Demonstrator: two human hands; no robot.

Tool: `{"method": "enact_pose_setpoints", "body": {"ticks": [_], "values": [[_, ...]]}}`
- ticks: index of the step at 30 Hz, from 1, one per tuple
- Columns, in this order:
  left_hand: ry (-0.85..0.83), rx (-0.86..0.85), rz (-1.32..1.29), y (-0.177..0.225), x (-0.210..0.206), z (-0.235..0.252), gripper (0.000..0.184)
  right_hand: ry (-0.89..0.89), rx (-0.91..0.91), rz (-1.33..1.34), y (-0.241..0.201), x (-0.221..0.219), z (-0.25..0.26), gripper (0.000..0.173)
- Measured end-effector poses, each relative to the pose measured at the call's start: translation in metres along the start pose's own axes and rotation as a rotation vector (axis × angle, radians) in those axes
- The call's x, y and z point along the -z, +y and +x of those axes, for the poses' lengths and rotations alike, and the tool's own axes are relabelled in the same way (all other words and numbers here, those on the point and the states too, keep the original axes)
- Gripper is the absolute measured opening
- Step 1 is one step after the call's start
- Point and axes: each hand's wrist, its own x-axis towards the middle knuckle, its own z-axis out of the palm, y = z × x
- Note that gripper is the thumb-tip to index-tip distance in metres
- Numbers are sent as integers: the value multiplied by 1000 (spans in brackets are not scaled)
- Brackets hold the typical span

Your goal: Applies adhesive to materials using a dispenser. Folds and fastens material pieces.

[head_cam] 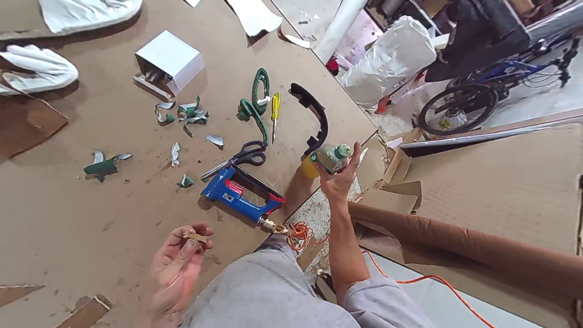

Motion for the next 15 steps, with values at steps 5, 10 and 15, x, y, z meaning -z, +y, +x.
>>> {"method": "enact_pose_setpoints", "body": {"ticks": [5, 10, 15], "values": [[36, 6, -5, -4, 7, 2, 20, 62, -50, -42, -1, -6, -1, 103], [85, 14, 23, -3, 11, 1, 17, 18, -137, 160, 10, -16, -4, 111], [102, -2, 29, -2, 19, -3, 17, 61, -148, 195, 10, -26, -12, 103]]}}
